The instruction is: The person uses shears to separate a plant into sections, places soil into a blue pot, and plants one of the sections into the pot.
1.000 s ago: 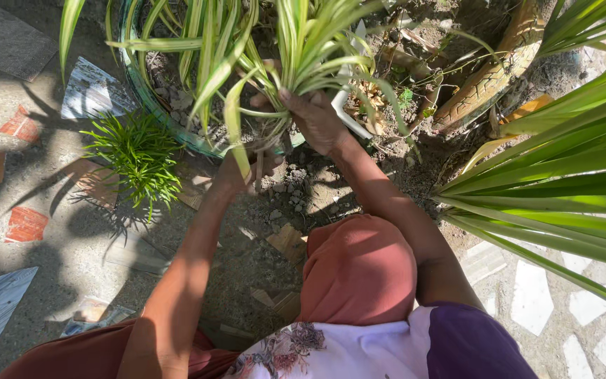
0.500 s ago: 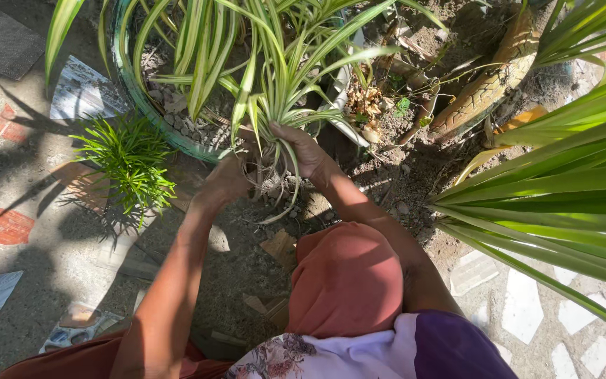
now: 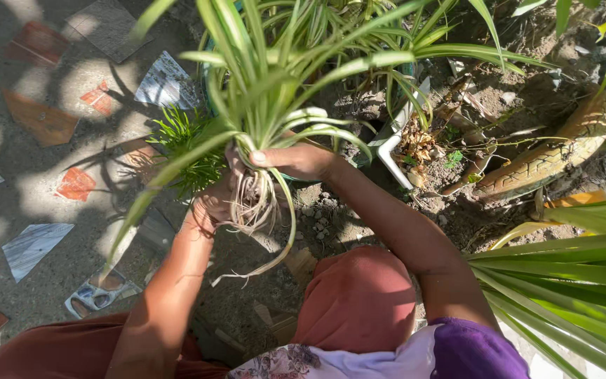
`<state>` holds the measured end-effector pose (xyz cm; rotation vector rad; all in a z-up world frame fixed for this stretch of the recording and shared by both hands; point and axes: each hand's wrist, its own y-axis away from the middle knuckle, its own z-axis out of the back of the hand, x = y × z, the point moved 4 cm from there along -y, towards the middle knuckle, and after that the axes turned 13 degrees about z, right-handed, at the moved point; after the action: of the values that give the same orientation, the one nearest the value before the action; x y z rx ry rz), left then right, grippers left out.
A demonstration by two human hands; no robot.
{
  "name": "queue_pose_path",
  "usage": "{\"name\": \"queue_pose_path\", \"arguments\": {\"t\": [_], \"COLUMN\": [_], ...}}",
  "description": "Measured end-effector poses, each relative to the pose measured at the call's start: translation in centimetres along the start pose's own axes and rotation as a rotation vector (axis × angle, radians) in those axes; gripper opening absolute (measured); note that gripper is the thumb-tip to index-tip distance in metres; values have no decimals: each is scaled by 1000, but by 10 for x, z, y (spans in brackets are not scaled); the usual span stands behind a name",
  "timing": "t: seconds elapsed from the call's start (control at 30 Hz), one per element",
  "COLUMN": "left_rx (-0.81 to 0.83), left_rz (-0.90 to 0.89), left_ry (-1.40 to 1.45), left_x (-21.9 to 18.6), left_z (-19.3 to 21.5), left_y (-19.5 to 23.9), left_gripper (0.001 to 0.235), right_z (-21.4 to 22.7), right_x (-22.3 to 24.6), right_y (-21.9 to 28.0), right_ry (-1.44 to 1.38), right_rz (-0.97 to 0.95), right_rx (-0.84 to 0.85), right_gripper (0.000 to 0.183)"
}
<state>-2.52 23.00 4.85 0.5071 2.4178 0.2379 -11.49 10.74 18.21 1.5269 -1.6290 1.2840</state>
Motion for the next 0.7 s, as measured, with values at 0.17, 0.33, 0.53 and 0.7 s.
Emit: {"name": "queue_pose_path", "arguments": {"t": [0.17, 0.33, 0.53, 0.7], "left_rx": [-170, -340, -1573, -1373], "left_rz": [-308, -524, 59, -41], "left_ry": [406, -82, -914, -316], "left_x": [-27, -96, -112, 24], "left_z": [21, 14, 104, 243], "left_y": [36, 104, 194, 124], "left_gripper": [31, 15, 30, 18], "right_z": [-4, 29, 39, 44], "right_x": [24, 78, 92, 70], "right_y": [-84, -103, -58, -58], "right_ry": [452, 275, 958, 731], "right_rz": [135, 177, 57, 65], "right_rx": [80, -29, -357, -363], "right_gripper": [45, 49, 53, 49]}}
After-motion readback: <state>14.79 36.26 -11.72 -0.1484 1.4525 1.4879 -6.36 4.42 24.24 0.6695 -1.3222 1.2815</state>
